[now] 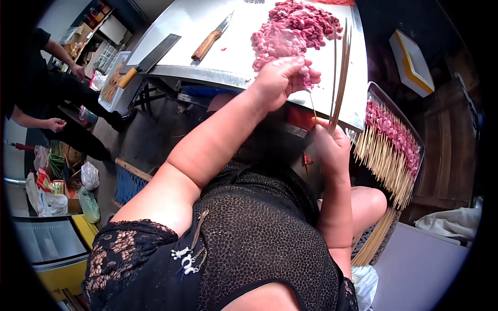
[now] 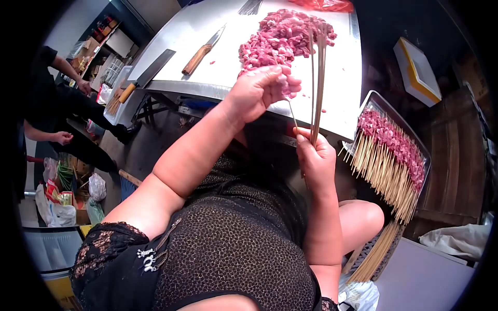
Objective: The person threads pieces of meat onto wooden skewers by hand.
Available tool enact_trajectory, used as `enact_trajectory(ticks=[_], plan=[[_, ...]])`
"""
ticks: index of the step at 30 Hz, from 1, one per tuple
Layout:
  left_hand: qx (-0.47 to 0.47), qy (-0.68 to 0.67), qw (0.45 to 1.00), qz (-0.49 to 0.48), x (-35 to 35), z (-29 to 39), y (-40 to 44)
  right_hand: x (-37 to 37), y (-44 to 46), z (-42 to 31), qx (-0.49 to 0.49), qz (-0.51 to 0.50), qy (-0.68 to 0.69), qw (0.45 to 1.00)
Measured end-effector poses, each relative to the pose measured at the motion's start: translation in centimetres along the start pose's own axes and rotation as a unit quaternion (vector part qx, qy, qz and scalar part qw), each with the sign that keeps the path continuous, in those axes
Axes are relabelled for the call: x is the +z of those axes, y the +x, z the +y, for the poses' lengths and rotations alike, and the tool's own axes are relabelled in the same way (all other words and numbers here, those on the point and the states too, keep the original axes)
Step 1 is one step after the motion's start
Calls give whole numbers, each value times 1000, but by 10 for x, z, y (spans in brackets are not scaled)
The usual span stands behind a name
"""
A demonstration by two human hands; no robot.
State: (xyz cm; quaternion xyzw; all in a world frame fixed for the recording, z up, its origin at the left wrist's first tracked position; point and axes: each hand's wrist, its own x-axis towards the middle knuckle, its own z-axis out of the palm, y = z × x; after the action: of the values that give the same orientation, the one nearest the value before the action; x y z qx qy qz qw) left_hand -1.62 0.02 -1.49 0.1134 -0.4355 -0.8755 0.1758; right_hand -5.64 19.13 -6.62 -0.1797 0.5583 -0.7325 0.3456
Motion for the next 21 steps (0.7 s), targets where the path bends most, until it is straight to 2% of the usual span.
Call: enact_trajectory(ticks=[3, 5, 7, 8, 9, 11, 13, 15, 17, 18, 19, 20, 21], plan=[[-34, 45, 998, -16, 9, -3, -4, -2, 4, 1, -13, 15, 34, 999], [-24, 215, 975, -53, 6, 13, 2, -4, 4, -5, -33, 25, 80, 996], [67, 350, 933, -50, -18, 39, 26, -2, 5, -14, -42, 58, 77, 994], [136, 447, 884, 9, -29, 51, 39, -6, 6, -16, -47, 61, 61, 995], [122, 482, 865, 60, -18, 69, 35, -8, 7, -16, -46, 61, 63, 995], [134, 682, 719, -1, -34, 81, 48, -10, 9, -17, -61, 59, 38, 996], [113, 813, 570, -30, -47, 76, 59, -11, 11, -16, -57, 48, 43, 996], [124, 817, 562, -29, -49, 80, 59, -11, 14, -12, -49, 46, 60, 996], [77, 863, 498, -26, -26, 95, 45, -12, 13, -11, -43, 54, 62, 996], [100, 847, 522, -7, -18, 101, 38, -14, 14, -10, -42, 44, 65, 996], [138, 785, 603, 29, -37, 98, 47, -14, 14, -9, -42, 34, 68, 996], [120, 670, 731, 50, -41, 96, 49, -13, 13, -9, -41, 30, 75, 996], [98, 535, 836, 71, -39, 95, 48, -12, 12, -8, -41, 28, 75, 996]])
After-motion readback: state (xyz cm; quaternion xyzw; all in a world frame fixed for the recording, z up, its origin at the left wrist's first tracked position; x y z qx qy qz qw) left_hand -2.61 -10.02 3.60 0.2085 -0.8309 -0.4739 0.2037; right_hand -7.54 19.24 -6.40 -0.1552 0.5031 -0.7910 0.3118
